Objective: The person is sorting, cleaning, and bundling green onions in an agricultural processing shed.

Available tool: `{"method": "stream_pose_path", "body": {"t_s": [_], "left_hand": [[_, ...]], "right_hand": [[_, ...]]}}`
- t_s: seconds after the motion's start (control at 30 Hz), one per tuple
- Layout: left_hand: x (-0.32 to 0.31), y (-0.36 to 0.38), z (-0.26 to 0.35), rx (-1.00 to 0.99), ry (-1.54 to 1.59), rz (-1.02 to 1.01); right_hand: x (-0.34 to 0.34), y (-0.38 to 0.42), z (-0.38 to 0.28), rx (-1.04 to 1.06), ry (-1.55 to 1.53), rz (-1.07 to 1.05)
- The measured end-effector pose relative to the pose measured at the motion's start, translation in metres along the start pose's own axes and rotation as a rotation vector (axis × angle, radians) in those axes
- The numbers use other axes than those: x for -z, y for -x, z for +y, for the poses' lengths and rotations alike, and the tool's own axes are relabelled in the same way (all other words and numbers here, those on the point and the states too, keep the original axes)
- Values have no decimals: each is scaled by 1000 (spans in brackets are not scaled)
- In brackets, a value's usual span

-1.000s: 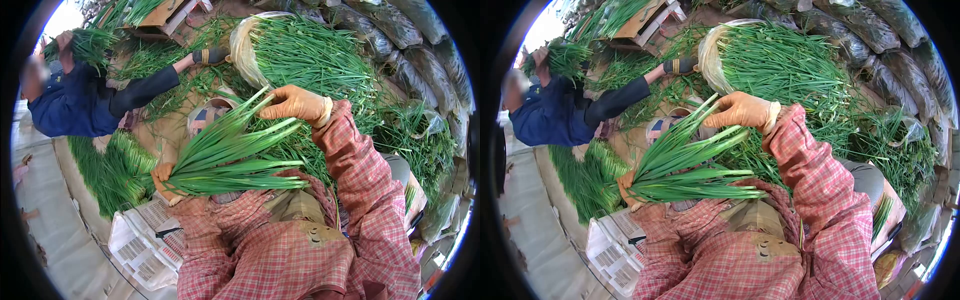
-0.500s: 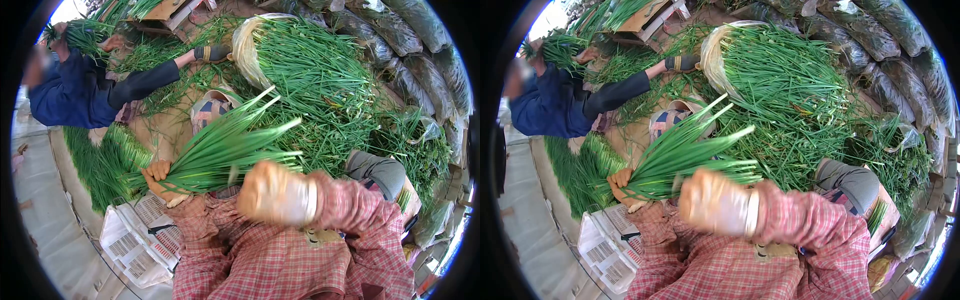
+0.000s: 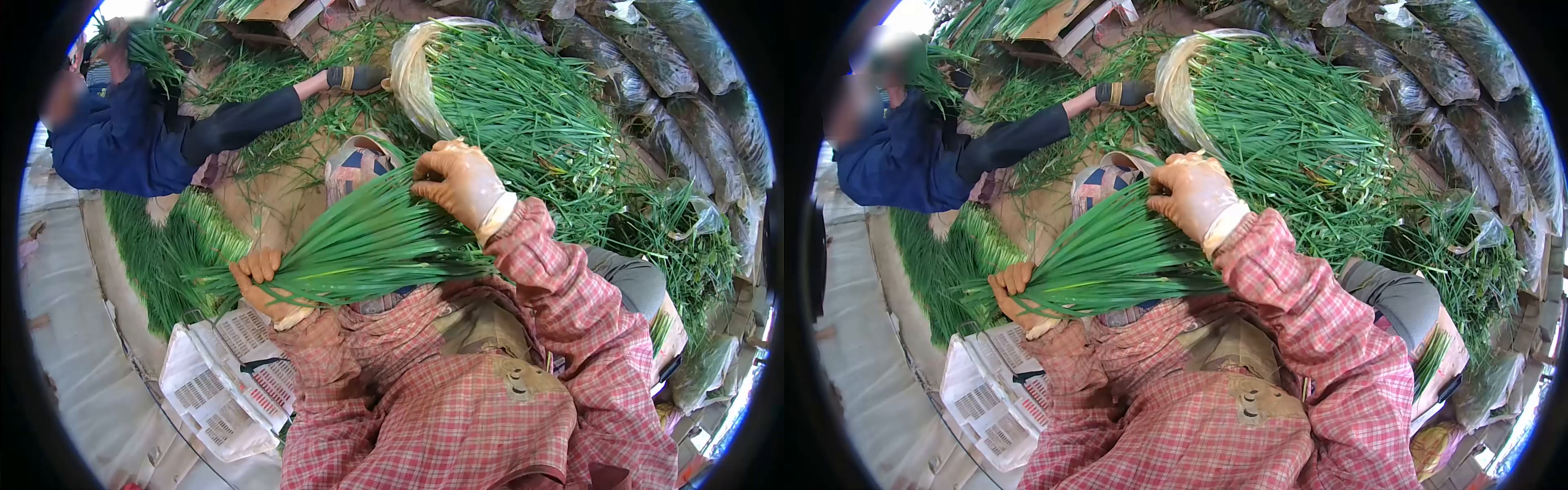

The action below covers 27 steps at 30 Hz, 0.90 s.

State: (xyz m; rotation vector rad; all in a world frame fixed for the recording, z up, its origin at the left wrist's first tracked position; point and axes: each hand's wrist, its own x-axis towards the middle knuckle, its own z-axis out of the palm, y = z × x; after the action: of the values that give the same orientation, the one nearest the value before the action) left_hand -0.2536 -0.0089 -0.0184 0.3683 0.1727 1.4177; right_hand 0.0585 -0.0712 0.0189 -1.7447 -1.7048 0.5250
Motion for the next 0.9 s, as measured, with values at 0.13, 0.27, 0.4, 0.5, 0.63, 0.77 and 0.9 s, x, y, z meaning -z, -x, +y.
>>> {"method": "stream_pose_path", "body": {"t_s": [0.13, 0.27, 0.4, 0.5, 0.63, 0.77, 0.9], "left_hand": [[-15, 4, -4, -41, 62, 85], [-15, -1, -5, -150, 73, 317], [-24, 2, -7, -177, -135, 462], [-6, 3, 1, -89, -55, 132], [-30, 5, -4, -154, -117, 268], [-41, 2, -9, -150, -123, 253], [-48, 3, -10, -126, -147, 182]], "right_hand": [[-2, 5, 18, -188, -442, -101], [0, 5, 31, 28, -104, 317], [10, 2, 49, -356, -556, 396], [35, 22, 68, -510, -837, 462], [80, 85, 137, -612, -67, 296], [56, 112, 58, 68, 205, 285], [-14, 100, -21, 64, -95, -54]]}}
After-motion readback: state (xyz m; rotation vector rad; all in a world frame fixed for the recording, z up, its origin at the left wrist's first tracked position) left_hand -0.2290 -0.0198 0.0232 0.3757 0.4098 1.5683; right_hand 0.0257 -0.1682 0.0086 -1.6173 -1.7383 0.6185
